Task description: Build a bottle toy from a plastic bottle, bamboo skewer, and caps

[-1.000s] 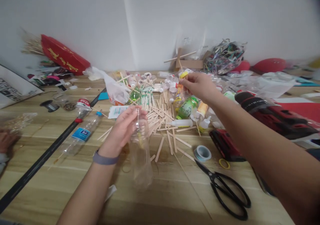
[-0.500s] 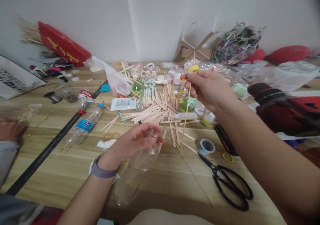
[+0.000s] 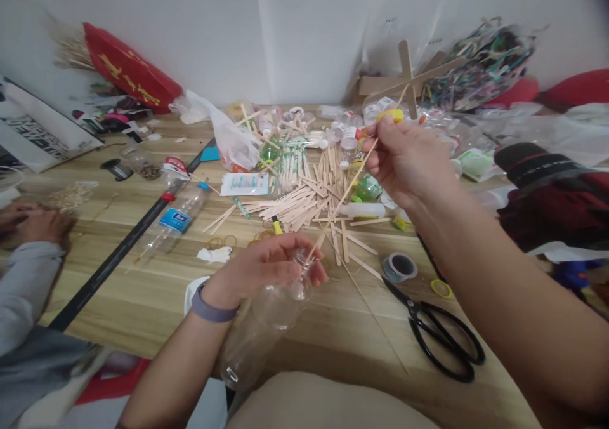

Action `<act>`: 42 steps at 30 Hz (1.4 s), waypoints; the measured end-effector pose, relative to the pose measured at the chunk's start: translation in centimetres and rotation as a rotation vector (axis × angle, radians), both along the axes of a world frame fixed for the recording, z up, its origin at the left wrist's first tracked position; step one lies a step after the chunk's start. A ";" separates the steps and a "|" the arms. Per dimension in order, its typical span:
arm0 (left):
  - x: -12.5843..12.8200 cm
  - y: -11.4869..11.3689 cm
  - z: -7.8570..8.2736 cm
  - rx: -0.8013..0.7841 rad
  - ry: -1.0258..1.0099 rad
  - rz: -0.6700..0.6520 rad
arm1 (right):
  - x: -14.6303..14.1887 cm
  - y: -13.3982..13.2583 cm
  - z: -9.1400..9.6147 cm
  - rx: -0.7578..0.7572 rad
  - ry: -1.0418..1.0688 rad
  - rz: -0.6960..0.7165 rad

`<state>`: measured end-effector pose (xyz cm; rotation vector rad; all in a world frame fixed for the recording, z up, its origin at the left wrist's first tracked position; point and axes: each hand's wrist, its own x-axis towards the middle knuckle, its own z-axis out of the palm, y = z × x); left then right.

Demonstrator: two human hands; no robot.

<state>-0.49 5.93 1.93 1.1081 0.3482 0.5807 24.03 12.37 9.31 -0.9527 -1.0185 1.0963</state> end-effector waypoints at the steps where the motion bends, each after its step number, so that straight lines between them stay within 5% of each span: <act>1: 0.0 0.0 0.0 -0.009 -0.006 -0.008 | 0.1 0.1 -0.1 0.011 -0.002 0.002; 16: 0.5 0.2 -0.2 -0.049 -0.035 -0.031 | -1.2 -1.2 0.8 0.039 -0.020 -0.103; 25: 2.1 2.2 0.7 -0.125 -0.077 0.104 | -4.7 -2.9 -1.4 -0.054 -0.172 0.161; 30: 2.5 3.3 0.7 -0.108 -0.089 0.164 | -5.9 -3.9 -2.7 -0.173 -0.061 0.375; 42: 3.1 3.6 0.3 -0.119 -0.076 0.192 | -5.7 -4.6 -4.0 -0.028 -0.146 0.393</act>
